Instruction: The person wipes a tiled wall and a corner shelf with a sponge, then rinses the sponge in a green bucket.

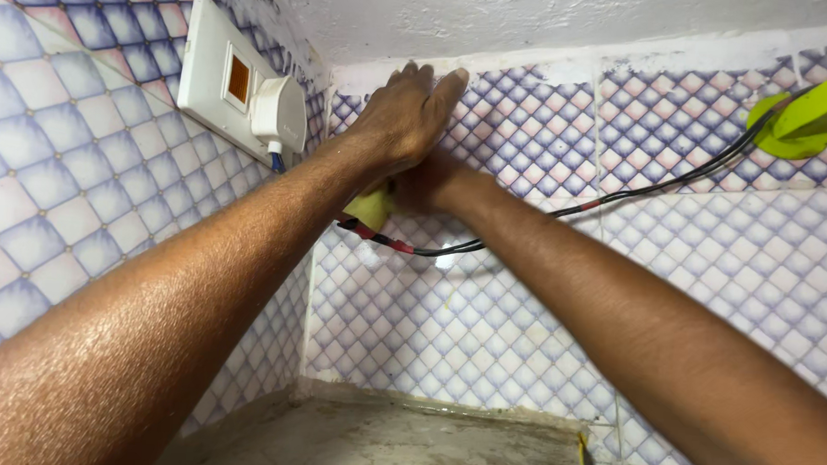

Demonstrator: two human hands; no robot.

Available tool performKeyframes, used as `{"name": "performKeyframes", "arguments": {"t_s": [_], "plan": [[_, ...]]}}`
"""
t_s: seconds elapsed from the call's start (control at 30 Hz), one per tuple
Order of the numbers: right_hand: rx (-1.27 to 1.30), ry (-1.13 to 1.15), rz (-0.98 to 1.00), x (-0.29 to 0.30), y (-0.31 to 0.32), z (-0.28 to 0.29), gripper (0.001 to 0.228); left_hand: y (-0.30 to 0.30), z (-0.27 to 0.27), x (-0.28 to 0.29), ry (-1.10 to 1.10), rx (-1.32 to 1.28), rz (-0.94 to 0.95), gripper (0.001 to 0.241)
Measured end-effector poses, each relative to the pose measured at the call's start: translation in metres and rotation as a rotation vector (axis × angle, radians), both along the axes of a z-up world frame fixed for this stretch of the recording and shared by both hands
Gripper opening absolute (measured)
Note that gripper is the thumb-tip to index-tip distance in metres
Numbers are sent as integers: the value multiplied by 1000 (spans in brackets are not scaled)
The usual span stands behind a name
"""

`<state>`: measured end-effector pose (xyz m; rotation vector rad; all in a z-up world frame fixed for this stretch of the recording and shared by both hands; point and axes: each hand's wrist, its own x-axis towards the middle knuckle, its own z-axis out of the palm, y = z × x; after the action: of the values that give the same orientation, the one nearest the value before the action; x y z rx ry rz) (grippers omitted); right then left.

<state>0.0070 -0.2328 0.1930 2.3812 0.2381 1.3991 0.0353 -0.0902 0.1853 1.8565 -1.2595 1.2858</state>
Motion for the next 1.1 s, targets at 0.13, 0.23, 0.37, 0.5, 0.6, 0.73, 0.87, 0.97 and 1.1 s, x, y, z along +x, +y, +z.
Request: {"name": "performKeyframes", "arguments": {"t_s": [0.13,0.23,0.37,0.5,0.6,0.73,0.87,0.97,1.1], "plan": [[61,92,111,2,-11,-6,31,10,-3,-16,161,68,-1,85],[-3,-390,422,-56,-66,9,35,6,-11,-18,187,119,-33,80],[400,26,31,-43,-29,-8,19,-10,-17,-15,201,120,-41,80],[-38,158,229,-37,-25,-35,32,-7,-16,-10,175,132,-1,87],[232,-93,356,-69,-69,-10,45,-6,-18,-6,131,183,-35,92],[-71,-301,281,-71,-80,-18,35,-11,-16,-6,139,133,-23,98],[-77,206,381,-24,-32,-58,31,-14,-23,-13,279,178,20,104],[211,102,242,-55,-38,-10,35,-19,-23,-13,273,221,21,105],[116,-269,152,-78,-46,-3,34,-21,-19,-8,164,206,15,109]]}}
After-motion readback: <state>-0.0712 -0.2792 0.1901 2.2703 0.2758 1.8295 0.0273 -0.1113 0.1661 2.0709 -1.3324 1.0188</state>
